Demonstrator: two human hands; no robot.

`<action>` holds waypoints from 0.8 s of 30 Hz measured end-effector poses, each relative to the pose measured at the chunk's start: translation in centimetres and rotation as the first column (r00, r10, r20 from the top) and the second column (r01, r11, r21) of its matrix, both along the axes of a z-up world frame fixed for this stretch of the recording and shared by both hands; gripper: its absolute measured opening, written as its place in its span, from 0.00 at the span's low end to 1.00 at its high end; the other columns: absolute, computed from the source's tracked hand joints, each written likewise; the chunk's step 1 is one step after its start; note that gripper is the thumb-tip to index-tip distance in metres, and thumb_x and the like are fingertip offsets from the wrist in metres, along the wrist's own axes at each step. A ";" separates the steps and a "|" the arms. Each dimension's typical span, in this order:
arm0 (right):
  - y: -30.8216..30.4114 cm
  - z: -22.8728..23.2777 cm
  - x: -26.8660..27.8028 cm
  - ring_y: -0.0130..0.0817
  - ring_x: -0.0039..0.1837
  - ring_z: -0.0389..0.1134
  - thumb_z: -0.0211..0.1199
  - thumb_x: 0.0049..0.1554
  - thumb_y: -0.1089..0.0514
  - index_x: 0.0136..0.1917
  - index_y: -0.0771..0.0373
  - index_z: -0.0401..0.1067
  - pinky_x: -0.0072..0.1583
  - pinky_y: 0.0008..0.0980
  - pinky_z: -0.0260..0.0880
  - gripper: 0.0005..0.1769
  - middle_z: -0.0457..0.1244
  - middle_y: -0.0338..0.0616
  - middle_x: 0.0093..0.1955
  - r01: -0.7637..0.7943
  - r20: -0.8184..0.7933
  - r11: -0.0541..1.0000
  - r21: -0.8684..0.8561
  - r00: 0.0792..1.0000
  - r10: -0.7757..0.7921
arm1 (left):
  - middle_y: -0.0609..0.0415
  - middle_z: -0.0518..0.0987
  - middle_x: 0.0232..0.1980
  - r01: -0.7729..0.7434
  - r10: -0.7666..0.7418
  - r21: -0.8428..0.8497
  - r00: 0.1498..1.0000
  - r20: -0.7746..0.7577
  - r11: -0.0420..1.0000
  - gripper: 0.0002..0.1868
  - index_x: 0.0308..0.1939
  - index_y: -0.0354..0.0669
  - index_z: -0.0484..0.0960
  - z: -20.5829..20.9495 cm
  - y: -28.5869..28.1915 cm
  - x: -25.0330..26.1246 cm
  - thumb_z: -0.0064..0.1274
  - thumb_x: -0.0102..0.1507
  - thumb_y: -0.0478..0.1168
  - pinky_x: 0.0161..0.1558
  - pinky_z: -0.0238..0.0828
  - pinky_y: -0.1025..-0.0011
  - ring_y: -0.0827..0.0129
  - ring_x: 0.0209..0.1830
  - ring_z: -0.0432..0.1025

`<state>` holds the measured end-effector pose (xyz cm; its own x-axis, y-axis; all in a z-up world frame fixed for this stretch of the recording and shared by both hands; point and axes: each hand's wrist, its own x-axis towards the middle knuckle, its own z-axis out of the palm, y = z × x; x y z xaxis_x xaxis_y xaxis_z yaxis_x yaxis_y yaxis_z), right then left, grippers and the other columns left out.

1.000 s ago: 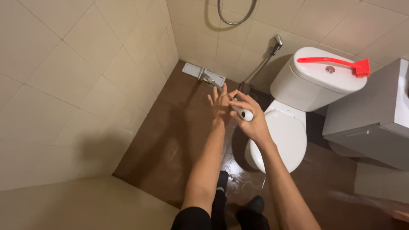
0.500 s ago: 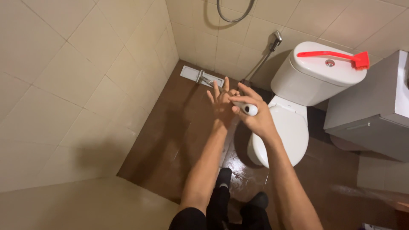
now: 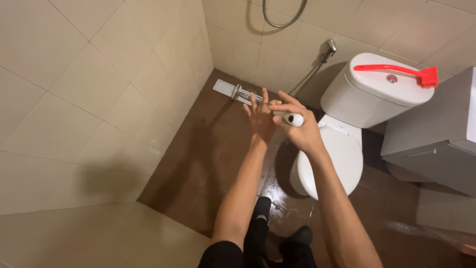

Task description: The person mops the bathroom floor around the toilet and sink using a flat mop. They then lift the mop and wipe down the handle with their hands.

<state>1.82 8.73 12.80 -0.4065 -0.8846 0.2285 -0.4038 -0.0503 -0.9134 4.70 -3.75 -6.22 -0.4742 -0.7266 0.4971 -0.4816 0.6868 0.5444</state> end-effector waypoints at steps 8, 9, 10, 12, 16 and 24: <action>-0.7 -1.4 -1.8 0.48 0.80 0.56 0.72 0.54 0.59 0.59 0.55 0.80 0.75 0.43 0.57 0.18 0.59 0.55 0.77 0.012 -0.050 0.998 0.054 0.999 -0.009 | 0.46 0.55 0.82 0.030 -0.058 0.194 0.988 0.141 0.981 0.17 0.57 0.60 0.83 1.2 -0.9 -0.5 0.50 0.65 0.50 0.75 0.30 0.29 0.38 0.83 0.41; -0.8 -2.0 -2.0 0.48 0.80 0.56 0.72 0.54 0.59 0.59 0.55 0.80 0.75 0.43 0.57 0.18 0.59 0.55 0.77 0.012 -0.050 0.998 0.055 0.999 -0.009 | 0.46 0.55 0.82 0.030 -0.058 0.194 0.988 0.141 0.980 0.17 0.57 0.60 0.83 1.9 -1.0 -0.5 0.50 0.65 0.50 0.75 0.30 0.29 0.38 0.83 0.41; -0.9 -2.5 -2.2 0.47 0.80 0.57 0.72 0.54 0.58 0.59 0.54 0.80 0.75 0.43 0.57 0.18 0.59 0.54 0.77 0.006 -0.026 0.999 0.044 1.000 -0.005 | 0.47 0.54 0.82 0.024 -0.070 0.236 0.980 0.187 0.971 0.18 0.57 0.61 0.83 2.6 -1.1 -0.5 0.49 0.65 0.49 0.76 0.29 0.30 0.40 0.84 0.40; -1.0 -3.2 -2.5 0.47 0.80 0.58 0.72 0.54 0.58 0.59 0.54 0.79 0.76 0.42 0.57 0.18 0.59 0.54 0.77 -0.004 0.002 0.999 0.035 1.000 0.004 | 0.48 0.53 0.83 0.012 -0.080 0.278 0.969 0.235 0.960 0.18 0.58 0.62 0.83 3.9 -1.3 -0.5 0.49 0.65 0.48 0.76 0.29 0.32 0.42 0.84 0.39; -1.8 -4.0 -3.8 0.48 0.80 0.57 0.72 0.54 0.59 0.59 0.55 0.79 0.75 0.42 0.56 0.19 0.59 0.54 0.77 0.004 -0.016 0.999 0.043 1.000 -0.004 | 0.51 0.51 0.83 -0.009 -0.128 0.373 0.931 0.342 0.928 0.19 0.60 0.64 0.81 5.5 -2.5 -1.5 0.50 0.65 0.48 0.77 0.29 0.37 0.46 0.84 0.38; -2.1 -3.6 -7.2 0.43 0.78 0.61 0.69 0.54 0.61 0.60 0.56 0.79 0.74 0.39 0.58 0.18 0.60 0.52 0.78 0.040 0.154 0.998 0.052 0.987 -0.048 | 0.51 0.52 0.83 0.029 -0.229 0.441 0.884 0.407 0.897 0.19 0.58 0.66 0.82 4.8 -4.3 -5.5 0.53 0.62 0.48 0.78 0.32 0.41 0.47 0.84 0.38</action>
<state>-5.41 6.65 9.15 -0.4727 -0.8735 0.1163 -0.2575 0.0106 -0.9662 -0.76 -8.06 -1.46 -0.6720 -0.7315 -0.1158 -0.6597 0.5202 0.5424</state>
